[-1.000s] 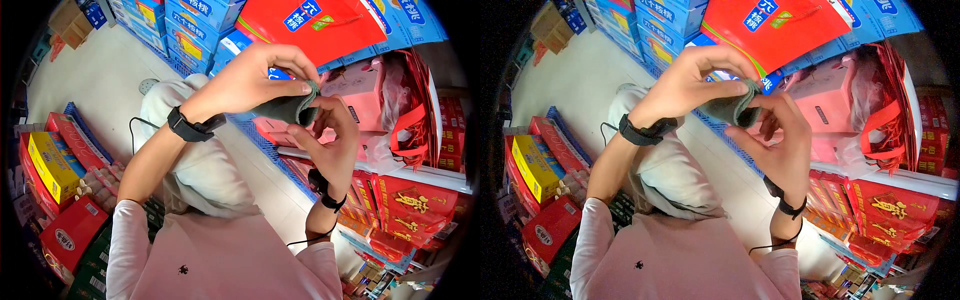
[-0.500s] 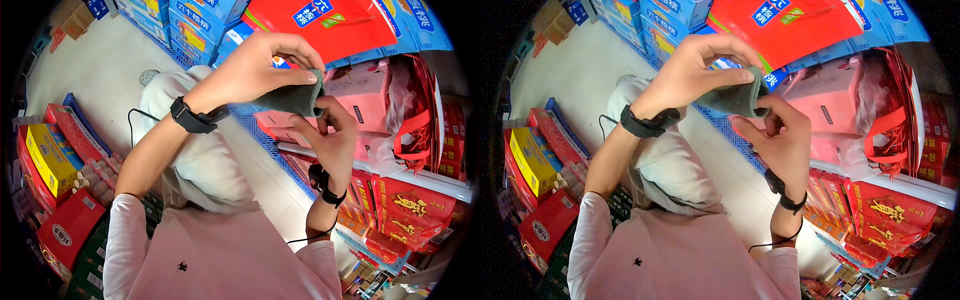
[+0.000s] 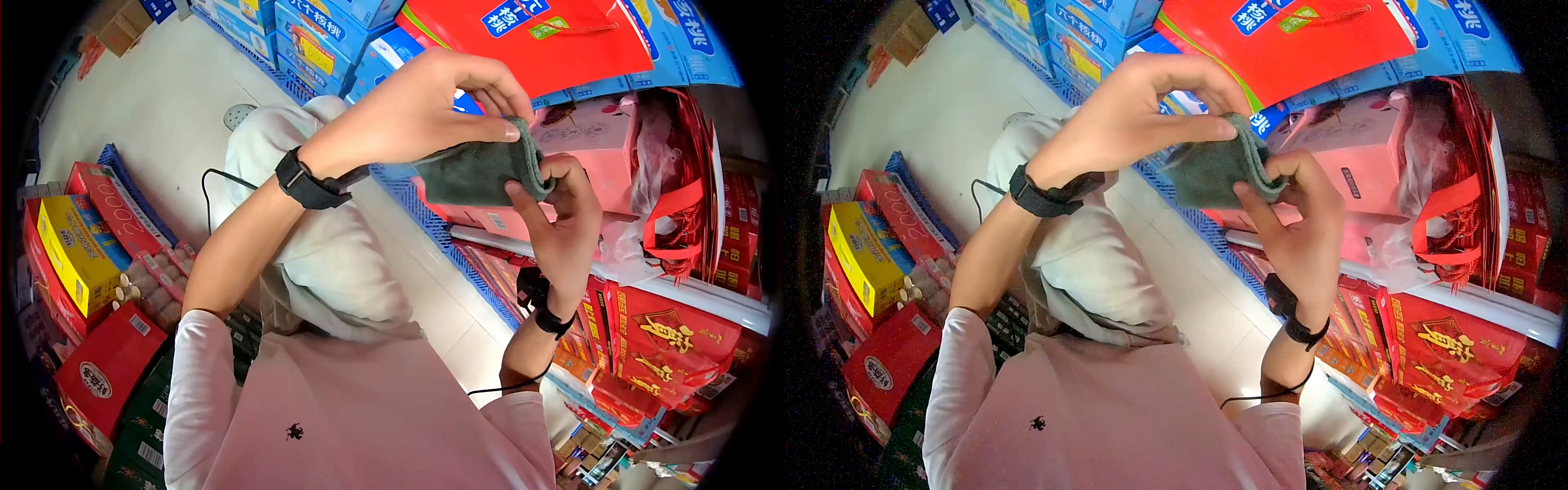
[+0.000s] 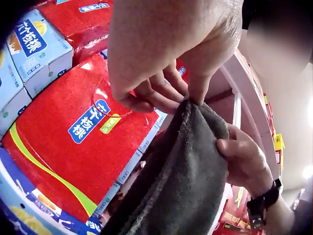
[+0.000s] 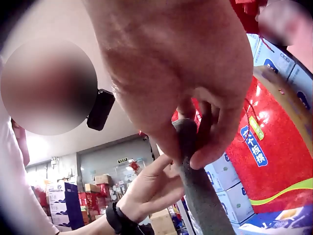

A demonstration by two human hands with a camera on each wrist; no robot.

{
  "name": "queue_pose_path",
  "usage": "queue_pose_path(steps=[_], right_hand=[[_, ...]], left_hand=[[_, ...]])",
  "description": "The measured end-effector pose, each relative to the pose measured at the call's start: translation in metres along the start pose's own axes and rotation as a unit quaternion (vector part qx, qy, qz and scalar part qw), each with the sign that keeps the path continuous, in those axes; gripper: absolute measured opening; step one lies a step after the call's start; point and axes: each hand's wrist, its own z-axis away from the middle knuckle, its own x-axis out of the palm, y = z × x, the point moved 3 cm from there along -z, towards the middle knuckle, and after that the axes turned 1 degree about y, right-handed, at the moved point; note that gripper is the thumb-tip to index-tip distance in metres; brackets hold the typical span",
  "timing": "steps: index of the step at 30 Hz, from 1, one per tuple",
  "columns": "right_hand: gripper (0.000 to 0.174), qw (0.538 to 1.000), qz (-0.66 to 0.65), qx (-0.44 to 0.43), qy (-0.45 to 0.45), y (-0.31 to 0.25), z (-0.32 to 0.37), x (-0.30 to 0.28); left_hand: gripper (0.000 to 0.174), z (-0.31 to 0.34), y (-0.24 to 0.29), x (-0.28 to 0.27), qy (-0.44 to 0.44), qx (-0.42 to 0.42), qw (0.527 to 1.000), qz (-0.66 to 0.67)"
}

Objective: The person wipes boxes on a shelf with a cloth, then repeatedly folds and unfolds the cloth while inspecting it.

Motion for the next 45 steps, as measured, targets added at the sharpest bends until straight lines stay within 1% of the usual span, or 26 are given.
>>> queue_pose_path(steps=[2, 5, 8, 11, 14, 17, 20, 23, 26, 29, 32, 33, 35, 38, 41, 44, 45], right_hand=[[0.025, 1.000, -0.020, 0.008, 0.016, -0.002, 0.000, 0.003], [0.025, 1.000, -0.019, 0.003, 0.014, 0.002, 0.001, -0.001], [0.024, 1.000, -0.024, 0.003, -0.007, 0.007, 0.002, -0.009], [0.023, 0.998, -0.059, 0.011, 0.006, 0.007, 0.002, -0.011], [0.027, 0.994, -0.088, 0.027, 0.059, 0.015, 0.005, -0.008], [0.033, 0.992, -0.106, 0.022, 0.072, 0.015, 0.003, -0.006], [0.046, 0.994, -0.046, 0.041, 0.087, 0.008, 0.003, -0.006], [0.042, 0.993, -0.036, 0.013, 0.110, -0.009, -0.002, 0.001], [0.032, 0.996, -0.031, 0.026, 0.078, 0.000, -0.004, 0.002], [0.015, 0.996, -0.019, 0.022, 0.085, 0.002, -0.007, 0.005], [0.013, 0.997, 0.019, -0.022, 0.067, 0.001, -0.011, 0.008], [0.013, 0.997, 0.016, -0.014, 0.069, 0.004, -0.011, 0.009], [0.013, 0.997, 0.009, 0.005, 0.076, 0.010, -0.010, 0.011], [0.017, 0.993, -0.056, 0.063, 0.077, 0.016, -0.007, 0.015], [0.017, 0.996, -0.027, 0.065, 0.061, 0.015, -0.006, 0.014], [0.017, 0.998, -0.008, 0.038, 0.052, 0.016, -0.009, 0.008], [0.017, 0.997, -0.018, 0.043, 0.054, 0.014, -0.009, 0.007]], left_hand=[[0.019, 0.001, -0.003, 0.001, 0.005, 0.011, 1.000, -0.010], [0.019, 0.002, 0.003, 0.002, 0.007, 0.004, 0.999, -0.050], [0.021, 0.002, -0.001, 0.003, 0.021, 0.023, 0.998, -0.059], [0.023, 0.001, -0.001, 0.004, 0.043, 0.068, 0.995, -0.051], [0.024, 0.003, -0.001, 0.006, 0.055, 0.077, 0.995, -0.029], [0.024, 0.005, -0.002, 0.004, 0.054, 0.058, 0.997, -0.019], [0.023, 0.008, -0.004, 0.002, 0.058, 0.043, 0.997, -0.010], [0.024, 0.009, -0.003, 0.001, 0.059, 0.036, 0.998, -0.011], [0.025, 0.013, -0.003, 0.001, 0.078, 0.028, 0.996, -0.018], [0.027, 0.017, -0.004, -0.001, 0.095, 0.016, 0.995, -0.015], [0.023, 0.021, 0.000, -0.006, 0.108, 0.026, 0.992, -0.058], [0.022, 0.022, 0.003, -0.008, 0.096, 0.037, 0.984, -0.144], [0.019, 0.022, 0.008, -0.012, 0.066, 0.056, 0.947, -0.310], [0.022, 0.022, 0.003, -0.013, 0.044, 0.062, 0.946, -0.317], [0.034, 0.025, -0.008, -0.008, 0.086, 0.001, 0.961, -0.261], [0.056, 0.030, -0.019, -0.001, 0.082, 0.059, 0.971, -0.219], [0.062, 0.032, -0.023, 0.003, 0.072, 0.058, 0.974, -0.206]])
